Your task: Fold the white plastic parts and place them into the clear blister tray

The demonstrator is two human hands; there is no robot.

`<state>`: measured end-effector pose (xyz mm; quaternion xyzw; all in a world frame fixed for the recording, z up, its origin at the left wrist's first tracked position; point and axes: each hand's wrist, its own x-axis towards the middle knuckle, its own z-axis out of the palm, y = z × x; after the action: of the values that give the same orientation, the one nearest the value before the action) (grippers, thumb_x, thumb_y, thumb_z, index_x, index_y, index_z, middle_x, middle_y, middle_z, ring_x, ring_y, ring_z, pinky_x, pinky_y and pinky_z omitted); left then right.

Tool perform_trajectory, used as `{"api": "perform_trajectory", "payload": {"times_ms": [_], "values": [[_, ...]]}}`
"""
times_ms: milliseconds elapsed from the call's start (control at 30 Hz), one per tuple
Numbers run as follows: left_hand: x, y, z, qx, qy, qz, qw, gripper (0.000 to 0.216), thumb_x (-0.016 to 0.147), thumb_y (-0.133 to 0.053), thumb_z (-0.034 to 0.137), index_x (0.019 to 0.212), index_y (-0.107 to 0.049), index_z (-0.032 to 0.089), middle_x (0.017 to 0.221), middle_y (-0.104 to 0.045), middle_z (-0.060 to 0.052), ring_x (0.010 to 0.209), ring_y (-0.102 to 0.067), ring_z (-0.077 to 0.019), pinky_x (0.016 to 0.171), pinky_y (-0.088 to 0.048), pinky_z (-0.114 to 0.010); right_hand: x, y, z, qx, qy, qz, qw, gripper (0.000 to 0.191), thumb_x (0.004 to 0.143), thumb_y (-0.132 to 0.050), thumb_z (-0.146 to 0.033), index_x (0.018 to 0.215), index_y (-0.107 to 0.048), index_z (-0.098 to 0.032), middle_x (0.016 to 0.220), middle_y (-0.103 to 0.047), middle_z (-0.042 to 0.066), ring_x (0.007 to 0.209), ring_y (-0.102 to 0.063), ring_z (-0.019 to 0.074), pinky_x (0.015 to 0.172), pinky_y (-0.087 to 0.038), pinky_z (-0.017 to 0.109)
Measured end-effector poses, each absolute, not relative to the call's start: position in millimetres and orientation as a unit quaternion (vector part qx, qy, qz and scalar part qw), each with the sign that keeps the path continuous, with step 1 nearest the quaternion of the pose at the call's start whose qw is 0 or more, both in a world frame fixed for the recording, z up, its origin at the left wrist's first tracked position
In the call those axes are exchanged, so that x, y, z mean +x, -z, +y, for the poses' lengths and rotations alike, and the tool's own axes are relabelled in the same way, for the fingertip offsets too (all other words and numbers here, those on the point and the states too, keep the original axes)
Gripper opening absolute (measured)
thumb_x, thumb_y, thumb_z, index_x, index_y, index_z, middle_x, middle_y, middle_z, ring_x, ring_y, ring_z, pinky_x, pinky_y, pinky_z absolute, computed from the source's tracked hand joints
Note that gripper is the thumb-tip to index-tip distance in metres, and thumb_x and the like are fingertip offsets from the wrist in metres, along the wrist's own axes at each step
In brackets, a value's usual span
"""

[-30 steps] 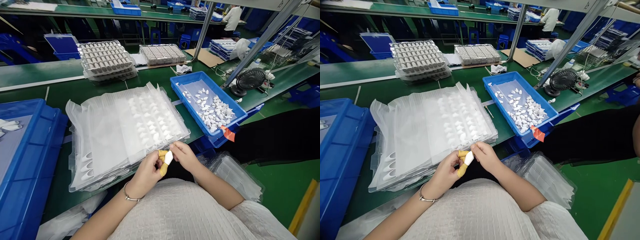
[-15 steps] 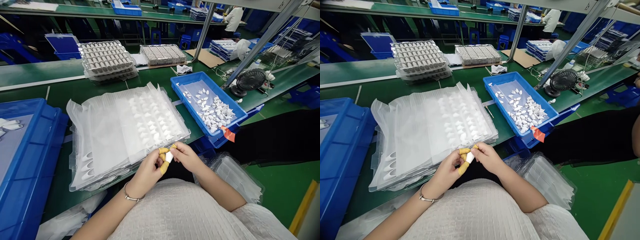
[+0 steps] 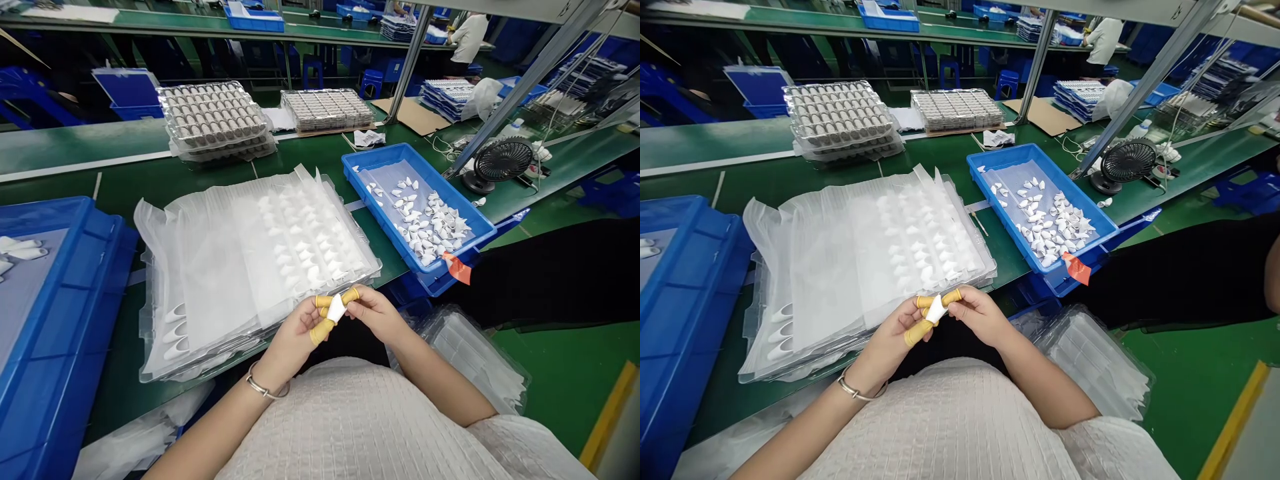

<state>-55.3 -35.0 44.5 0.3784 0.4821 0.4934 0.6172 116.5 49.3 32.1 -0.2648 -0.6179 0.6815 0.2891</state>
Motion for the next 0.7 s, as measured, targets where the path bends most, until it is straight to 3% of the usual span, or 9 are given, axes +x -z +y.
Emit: {"api": "perform_trajectory", "payload": {"times_ms": [200,267,400,533,700], "values": [[-54,-47,-39,0.546,-0.401,0.591,0.437,0.018,0.082,-0.057,0.019,0.1,-0.056,0.019,0.076,-0.055,0.001,0.065,-0.05,-0.0128,0.061,-0.043,-0.027,110,-40,40,-0.361,-0.563,-0.696,0.263,0.04,0.073,-0.076,-0.044,0.069,-0.045,-0.019,0.067,-0.038,-0.004,0.061,-0.034,0.0109,0.055,-0.028,0.025],[-53,-50,-40,0.589,-0.374,0.602,0.387,0.012,0.08,-0.056,0.017,0.093,-0.055,0.019,0.073,-0.054,0.002,0.064,-0.05,-0.0131,0.06,-0.043,-0.027,107,-42,38,-0.375,-0.549,-0.704,0.25,0.04,0.08,-0.069,-0.045,0.066,-0.042,-0.019,0.064,-0.037,-0.004,0.06,-0.033,0.0107,0.054,-0.026,0.025],[-52,-53,-43,0.61,-0.345,0.598,0.389,0.01,0.082,-0.052,0.019,0.092,-0.054,0.019,0.075,-0.056,0.001,0.064,-0.051,-0.0131,0.06,-0.044,-0.027,104,-41,42,-0.375,-0.628,-0.63,0.261,0.041,0.094,-0.048,-0.047,0.064,-0.041,-0.02,0.057,-0.036,-0.005,0.053,-0.033,0.0103,0.051,-0.027,0.026],[-53,-53,-44,0.613,-0.324,0.603,0.394,0.013,0.084,-0.051,0.02,0.096,-0.055,0.019,0.078,-0.058,-0.001,0.066,-0.052,-0.0138,0.06,-0.044,-0.027,108,-41,46,-0.381,-0.678,-0.566,0.274,0.04,0.092,-0.049,-0.051,0.067,-0.045,-0.02,0.05,-0.039,-0.006,0.047,-0.035,0.0098,0.048,-0.029,0.025],[-53,-54,-42,0.623,-0.309,0.611,0.378,0.013,0.083,-0.05,0.02,0.095,-0.056,0.018,0.076,-0.058,-0.001,0.065,-0.051,-0.0142,0.06,-0.044,-0.028,114,-47,42,-0.342,-0.694,-0.582,0.249,0.042,0.091,-0.051,-0.055,0.069,-0.048,-0.019,0.056,-0.047,-0.004,0.051,-0.042,0.0098,0.049,-0.036,0.024]]}}
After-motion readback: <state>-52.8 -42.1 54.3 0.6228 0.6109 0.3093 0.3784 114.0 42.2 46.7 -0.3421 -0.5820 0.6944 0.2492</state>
